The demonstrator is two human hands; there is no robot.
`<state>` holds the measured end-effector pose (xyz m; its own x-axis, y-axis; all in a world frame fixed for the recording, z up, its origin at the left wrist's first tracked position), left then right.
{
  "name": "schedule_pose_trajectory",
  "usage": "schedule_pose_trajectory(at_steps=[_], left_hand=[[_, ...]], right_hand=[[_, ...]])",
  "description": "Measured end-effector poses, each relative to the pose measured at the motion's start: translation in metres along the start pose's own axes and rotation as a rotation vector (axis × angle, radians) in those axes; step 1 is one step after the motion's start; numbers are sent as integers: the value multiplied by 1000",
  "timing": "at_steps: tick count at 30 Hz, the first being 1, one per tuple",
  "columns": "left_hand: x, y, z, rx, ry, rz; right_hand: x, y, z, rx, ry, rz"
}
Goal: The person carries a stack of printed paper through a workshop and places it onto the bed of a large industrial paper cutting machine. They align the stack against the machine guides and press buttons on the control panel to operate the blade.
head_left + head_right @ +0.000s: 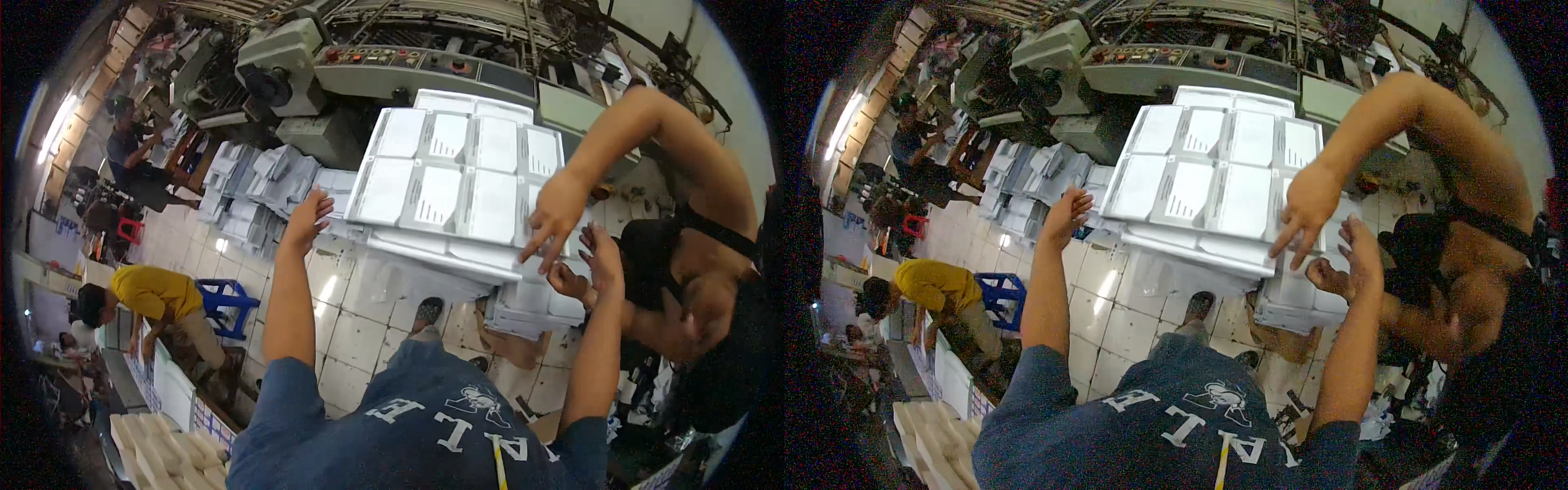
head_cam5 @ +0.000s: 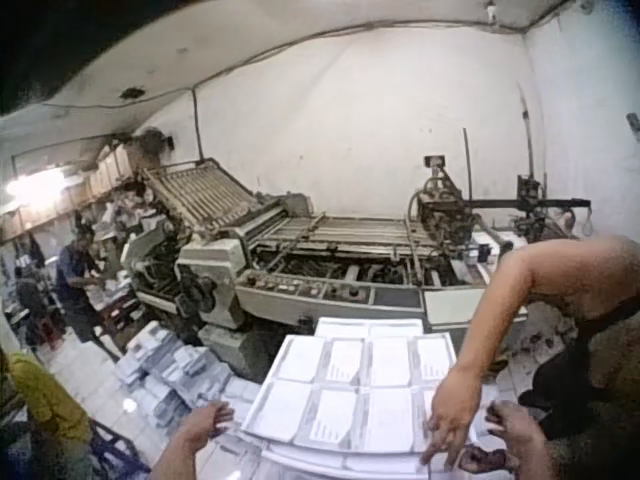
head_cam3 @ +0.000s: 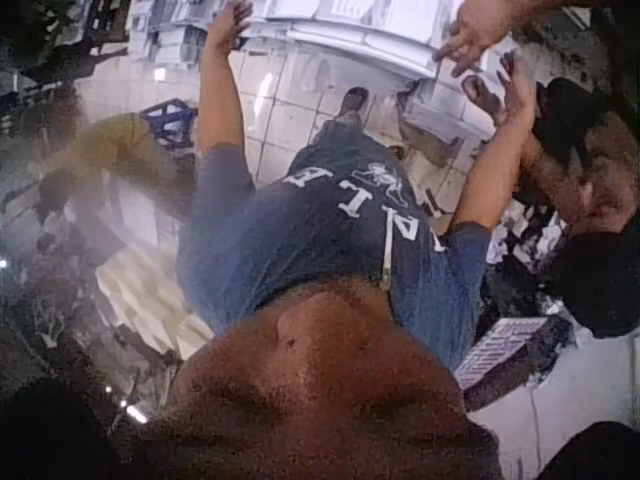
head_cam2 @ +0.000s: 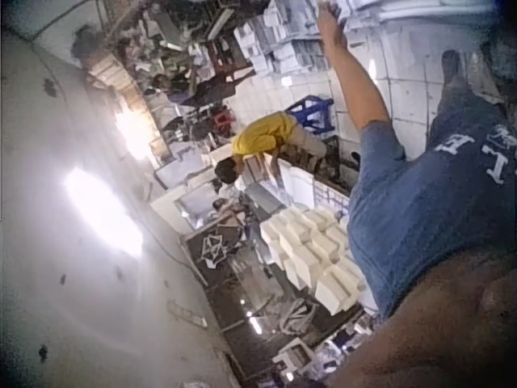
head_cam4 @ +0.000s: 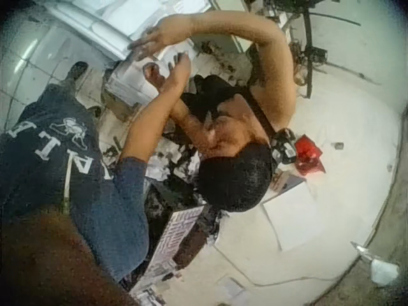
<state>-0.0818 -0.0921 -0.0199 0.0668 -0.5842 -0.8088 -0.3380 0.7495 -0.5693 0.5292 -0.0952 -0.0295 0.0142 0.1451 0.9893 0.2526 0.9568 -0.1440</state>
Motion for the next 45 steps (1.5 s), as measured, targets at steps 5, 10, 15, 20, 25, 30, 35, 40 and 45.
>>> schedule_pose_trajectory(at_steps=[5, 10, 15, 20, 25, 30, 35, 40, 45], left_hand=[[-48, 85, 48, 305, 183, -249], [-63, 100, 99, 603, -75, -291], [-76, 93, 102, 565, -101, -368], [-60, 94, 100, 356, 130, -289], [-90, 64, 107, 285, 218, -30], [-131, 11, 101, 309, 234, 242], [-156, -46, 78, 373, 171, 346], [-139, -64, 87, 388, 271, 516], [-214, -37, 203, 784, 539, 552]], right_hand=[[35, 49, 50, -124, 32, 726], [137, 134, 91, 993, -23, -603], [107, 128, 94, 1291, -191, -899], [18, 94, 90, 161, -235, 332], [48, 84, 95, 127, -130, 115], [68, 44, 90, 35, 45, -104], [110, -65, 67, -177, -8, -244], [99, -214, 36, -474, -2, -286], [61, -265, 96, -947, -40, -291]])
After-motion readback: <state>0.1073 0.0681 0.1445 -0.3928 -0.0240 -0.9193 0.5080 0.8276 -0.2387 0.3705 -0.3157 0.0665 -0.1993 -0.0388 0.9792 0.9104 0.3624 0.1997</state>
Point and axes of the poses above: each hand's wrist, its own y-axis towards the middle knuckle, its own z-axis out of the palm, x = y × z, the point moved 1 cm from there along y, towards the middle knuckle, and after that the axes turned 13 degrees about -z, right-handed, at the moved point
